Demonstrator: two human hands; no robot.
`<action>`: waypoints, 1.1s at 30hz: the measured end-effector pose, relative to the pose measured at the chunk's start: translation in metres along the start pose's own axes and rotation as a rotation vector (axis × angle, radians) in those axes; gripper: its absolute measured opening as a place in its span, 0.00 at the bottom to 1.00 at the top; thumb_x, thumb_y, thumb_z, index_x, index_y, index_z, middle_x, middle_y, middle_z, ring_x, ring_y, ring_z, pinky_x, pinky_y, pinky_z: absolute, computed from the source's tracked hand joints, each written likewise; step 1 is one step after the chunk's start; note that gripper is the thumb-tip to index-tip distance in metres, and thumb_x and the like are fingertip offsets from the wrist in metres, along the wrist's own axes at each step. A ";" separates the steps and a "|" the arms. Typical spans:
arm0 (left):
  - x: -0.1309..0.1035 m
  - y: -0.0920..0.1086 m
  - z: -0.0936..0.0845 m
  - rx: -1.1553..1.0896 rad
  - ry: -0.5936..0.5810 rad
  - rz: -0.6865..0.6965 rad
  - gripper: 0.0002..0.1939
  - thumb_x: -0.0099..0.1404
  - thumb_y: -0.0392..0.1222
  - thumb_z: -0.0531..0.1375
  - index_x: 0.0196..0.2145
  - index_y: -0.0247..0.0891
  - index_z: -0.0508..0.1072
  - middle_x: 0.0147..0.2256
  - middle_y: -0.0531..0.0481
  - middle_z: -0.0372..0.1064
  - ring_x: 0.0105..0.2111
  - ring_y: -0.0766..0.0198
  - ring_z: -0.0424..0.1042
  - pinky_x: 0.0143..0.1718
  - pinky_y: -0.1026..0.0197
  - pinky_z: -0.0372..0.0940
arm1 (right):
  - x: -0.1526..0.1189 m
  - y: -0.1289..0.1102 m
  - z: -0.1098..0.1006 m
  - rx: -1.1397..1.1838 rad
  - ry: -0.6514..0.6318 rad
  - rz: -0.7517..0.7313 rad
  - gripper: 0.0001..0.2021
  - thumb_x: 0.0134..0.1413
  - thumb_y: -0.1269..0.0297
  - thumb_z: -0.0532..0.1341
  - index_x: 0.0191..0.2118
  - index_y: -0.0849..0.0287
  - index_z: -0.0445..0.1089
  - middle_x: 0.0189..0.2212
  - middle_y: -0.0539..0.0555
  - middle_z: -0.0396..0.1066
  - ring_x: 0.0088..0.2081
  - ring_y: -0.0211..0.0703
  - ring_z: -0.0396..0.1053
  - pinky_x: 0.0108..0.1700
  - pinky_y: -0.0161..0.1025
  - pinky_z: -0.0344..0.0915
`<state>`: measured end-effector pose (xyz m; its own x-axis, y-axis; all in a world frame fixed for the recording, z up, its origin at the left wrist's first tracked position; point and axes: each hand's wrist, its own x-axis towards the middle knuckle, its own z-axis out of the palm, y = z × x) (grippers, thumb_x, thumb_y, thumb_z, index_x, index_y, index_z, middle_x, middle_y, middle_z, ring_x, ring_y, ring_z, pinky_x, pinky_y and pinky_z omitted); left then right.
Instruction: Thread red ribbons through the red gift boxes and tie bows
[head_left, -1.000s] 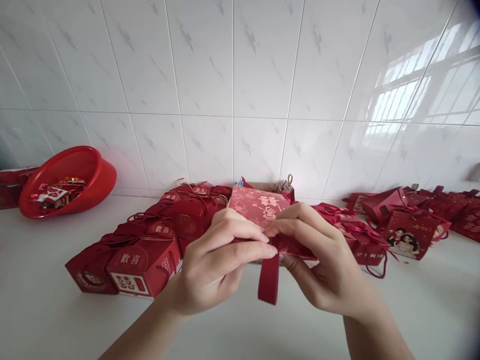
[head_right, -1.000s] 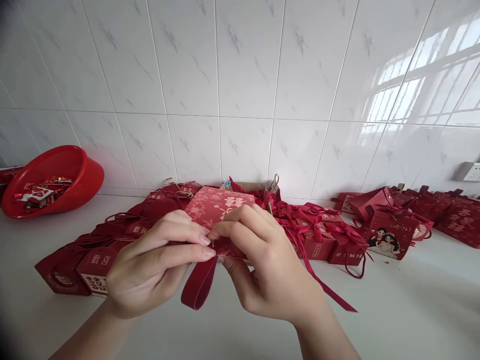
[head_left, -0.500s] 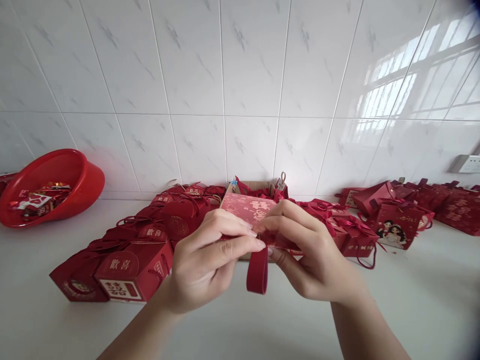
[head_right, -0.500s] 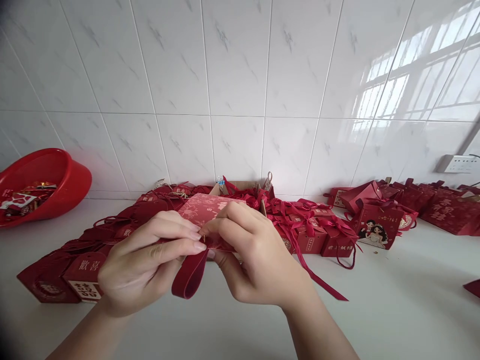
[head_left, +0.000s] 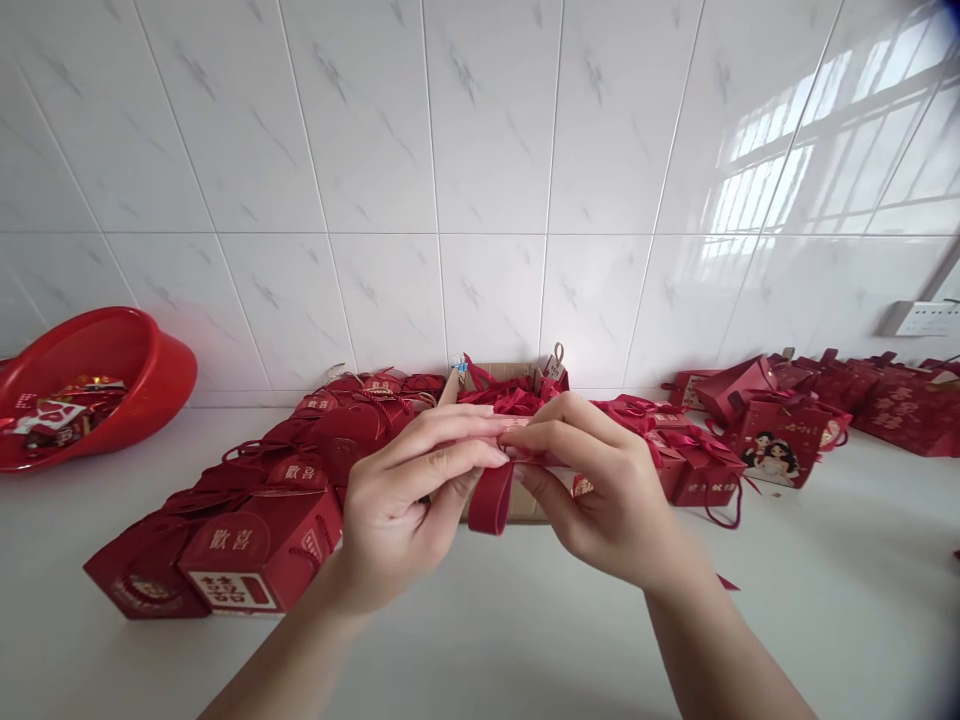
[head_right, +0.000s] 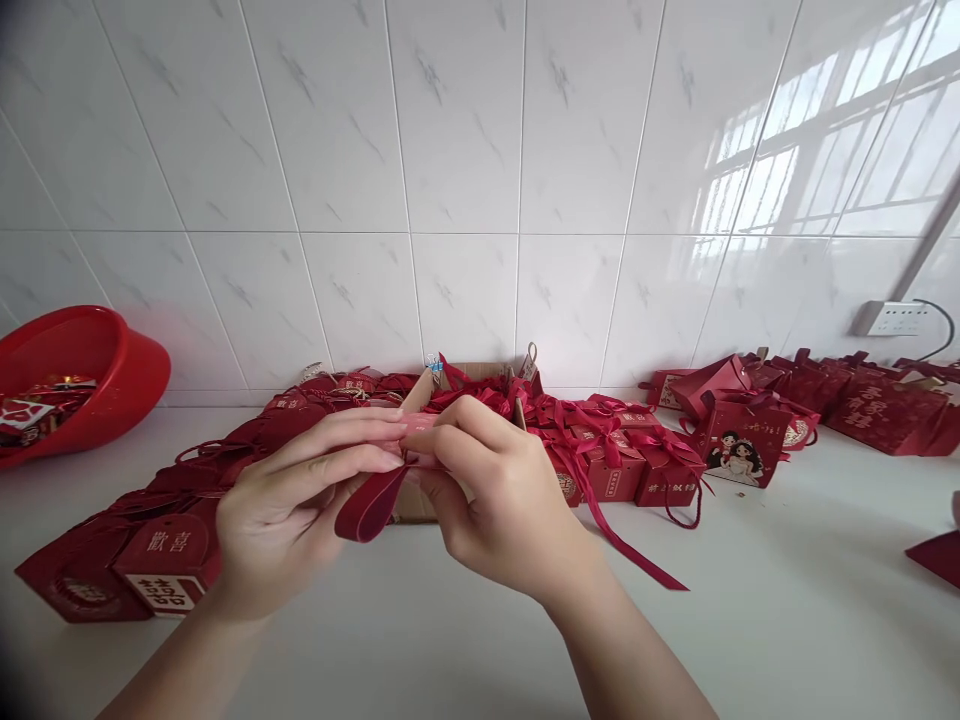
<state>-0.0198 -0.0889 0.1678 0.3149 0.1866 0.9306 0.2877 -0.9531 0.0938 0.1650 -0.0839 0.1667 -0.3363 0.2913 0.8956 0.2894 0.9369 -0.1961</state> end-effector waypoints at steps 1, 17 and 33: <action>-0.001 0.000 0.000 -0.002 0.009 -0.007 0.18 0.60 0.20 0.59 0.42 0.39 0.76 0.45 0.47 0.74 0.46 0.57 0.73 0.51 0.49 0.69 | 0.000 0.000 0.001 -0.006 0.017 0.001 0.13 0.56 0.78 0.56 0.43 0.58 0.69 0.34 0.53 0.65 0.34 0.38 0.67 0.33 0.35 0.69; -0.002 -0.005 0.005 0.017 0.032 -0.124 0.14 0.61 0.25 0.59 0.40 0.40 0.76 0.39 0.49 0.75 0.40 0.61 0.74 0.40 0.60 0.72 | 0.002 0.002 0.012 0.000 0.099 0.013 0.10 0.55 0.82 0.55 0.37 0.61 0.66 0.33 0.53 0.61 0.35 0.37 0.64 0.34 0.34 0.66; -0.007 -0.004 0.007 0.070 0.094 -0.179 0.20 0.60 0.24 0.59 0.48 0.40 0.71 0.42 0.53 0.74 0.40 0.68 0.74 0.42 0.69 0.71 | 0.001 0.003 0.023 0.025 0.130 0.004 0.12 0.55 0.83 0.54 0.38 0.60 0.67 0.34 0.53 0.61 0.35 0.37 0.64 0.35 0.34 0.65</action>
<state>-0.0171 -0.0847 0.1581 0.1688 0.3251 0.9305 0.3942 -0.8875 0.2386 0.1444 -0.0765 0.1580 -0.2161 0.2689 0.9386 0.2675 0.9409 -0.2079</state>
